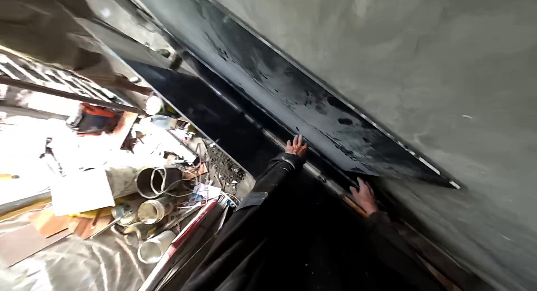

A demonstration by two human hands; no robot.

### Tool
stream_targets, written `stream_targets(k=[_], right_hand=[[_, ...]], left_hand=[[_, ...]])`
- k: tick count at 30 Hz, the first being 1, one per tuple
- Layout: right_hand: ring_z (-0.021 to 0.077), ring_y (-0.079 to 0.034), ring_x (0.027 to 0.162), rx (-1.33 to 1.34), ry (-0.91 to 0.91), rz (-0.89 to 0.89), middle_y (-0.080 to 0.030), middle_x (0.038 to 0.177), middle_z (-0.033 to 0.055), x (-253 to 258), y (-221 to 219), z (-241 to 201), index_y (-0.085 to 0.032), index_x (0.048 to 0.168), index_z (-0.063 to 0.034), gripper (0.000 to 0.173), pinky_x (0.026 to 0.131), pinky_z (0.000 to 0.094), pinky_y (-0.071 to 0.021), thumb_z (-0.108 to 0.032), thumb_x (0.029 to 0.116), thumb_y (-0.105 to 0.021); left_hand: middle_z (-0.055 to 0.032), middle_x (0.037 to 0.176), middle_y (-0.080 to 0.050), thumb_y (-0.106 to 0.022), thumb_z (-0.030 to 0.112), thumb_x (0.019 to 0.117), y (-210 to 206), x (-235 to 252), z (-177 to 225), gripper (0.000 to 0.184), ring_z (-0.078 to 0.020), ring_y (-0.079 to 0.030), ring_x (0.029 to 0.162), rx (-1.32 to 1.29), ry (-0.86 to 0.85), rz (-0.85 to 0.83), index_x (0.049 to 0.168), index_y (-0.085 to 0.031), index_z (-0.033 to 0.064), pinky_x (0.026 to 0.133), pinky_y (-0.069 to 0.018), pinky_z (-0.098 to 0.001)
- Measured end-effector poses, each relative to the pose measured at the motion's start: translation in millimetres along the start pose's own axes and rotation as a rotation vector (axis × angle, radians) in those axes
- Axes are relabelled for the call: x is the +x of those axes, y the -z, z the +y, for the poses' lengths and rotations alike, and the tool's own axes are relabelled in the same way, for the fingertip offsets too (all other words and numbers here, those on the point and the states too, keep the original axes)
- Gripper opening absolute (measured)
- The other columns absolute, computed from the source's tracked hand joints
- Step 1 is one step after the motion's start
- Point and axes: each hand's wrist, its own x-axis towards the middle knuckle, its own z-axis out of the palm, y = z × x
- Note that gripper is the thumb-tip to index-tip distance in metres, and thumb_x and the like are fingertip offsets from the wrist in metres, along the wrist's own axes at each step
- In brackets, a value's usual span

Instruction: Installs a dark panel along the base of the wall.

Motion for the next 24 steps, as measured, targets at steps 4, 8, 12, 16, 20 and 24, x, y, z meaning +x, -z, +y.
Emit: stream_targets(k=[4,8,12,16,20,24], right_hand=[[0.0406,-0.046,0.143,-0.053,0.007,0.045,-0.049,0.151,0.0276,23.4,-14.4,6.6,-0.044,0.153,0.0000,0.057,0.120,0.0524,-0.0355,-0.022,0.1021,-0.060],[0.0439,-0.048,0.139,-0.145,-0.082,-0.119,-0.054,0.145,0.0289,32.2,-3.3,2.0,-0.053,0.145,0.0024,0.050,0.116,0.0566,-0.0379,-0.027,0.1049,-0.057],[0.0435,-0.051,0.136,-0.260,-0.116,-0.130,-0.056,0.142,0.0286,41.8,-8.2,-3.0,-0.061,0.135,0.0019,0.040,0.113,0.0557,-0.0414,-0.026,0.1073,-0.052],[0.0430,-0.056,0.131,-0.352,-0.113,-0.152,-0.060,0.137,0.0286,43.4,-9.5,-4.0,-0.065,0.129,0.0011,0.038,0.108,0.0563,-0.0466,-0.026,0.1071,-0.052],[0.0438,-0.058,0.129,-0.374,-0.110,-0.164,-0.060,0.136,0.0299,41.9,-8.1,-6.6,-0.066,0.128,0.0018,0.036,0.107,0.0562,-0.0478,-0.024,0.1070,-0.052],[0.0439,-0.058,0.129,-0.407,-0.108,-0.180,-0.061,0.135,0.0290,38.9,-7.0,-12.9,-0.067,0.126,0.0010,0.035,0.107,0.0564,-0.0479,-0.025,0.1065,-0.053]], left_hand=[[-0.0203,0.169,-0.022,-0.059,0.020,0.0999,-21.4,15.3,-1.8,0.062,-0.0383,-0.016,0.158,0.050,-0.009,0.050,0.158,-0.039,0.0125,0.120,-0.0226,-0.0666],[-0.0210,0.170,-0.020,-0.061,0.022,0.1001,-42.1,24.5,-7.6,0.065,-0.0381,-0.017,0.158,0.067,-0.016,0.106,0.159,-0.037,0.0114,0.120,-0.0206,-0.0672],[-0.0186,0.170,-0.019,-0.054,0.018,0.1034,-53.1,32.9,-13.9,0.059,-0.0364,-0.014,0.159,0.084,-0.010,0.127,0.160,-0.037,0.0128,0.121,-0.0173,-0.0671],[-0.0198,0.171,-0.017,-0.052,0.013,0.1037,-64.3,37.6,-23.0,0.060,-0.0364,-0.012,0.159,0.146,-0.025,0.137,0.161,-0.035,0.0140,0.122,-0.0157,-0.0675],[-0.0213,0.166,-0.030,-0.044,0.004,0.1047,-55.9,37.0,-27.0,0.050,-0.0380,-0.021,0.157,0.145,-0.071,0.205,0.155,-0.045,0.0092,0.121,-0.0185,-0.0668],[-0.0287,0.158,-0.040,-0.044,-0.001,0.1027,-42.8,41.9,-31.6,0.047,-0.0467,-0.032,0.150,0.195,-0.166,0.203,0.149,-0.049,0.0045,0.121,-0.0228,-0.0663]])
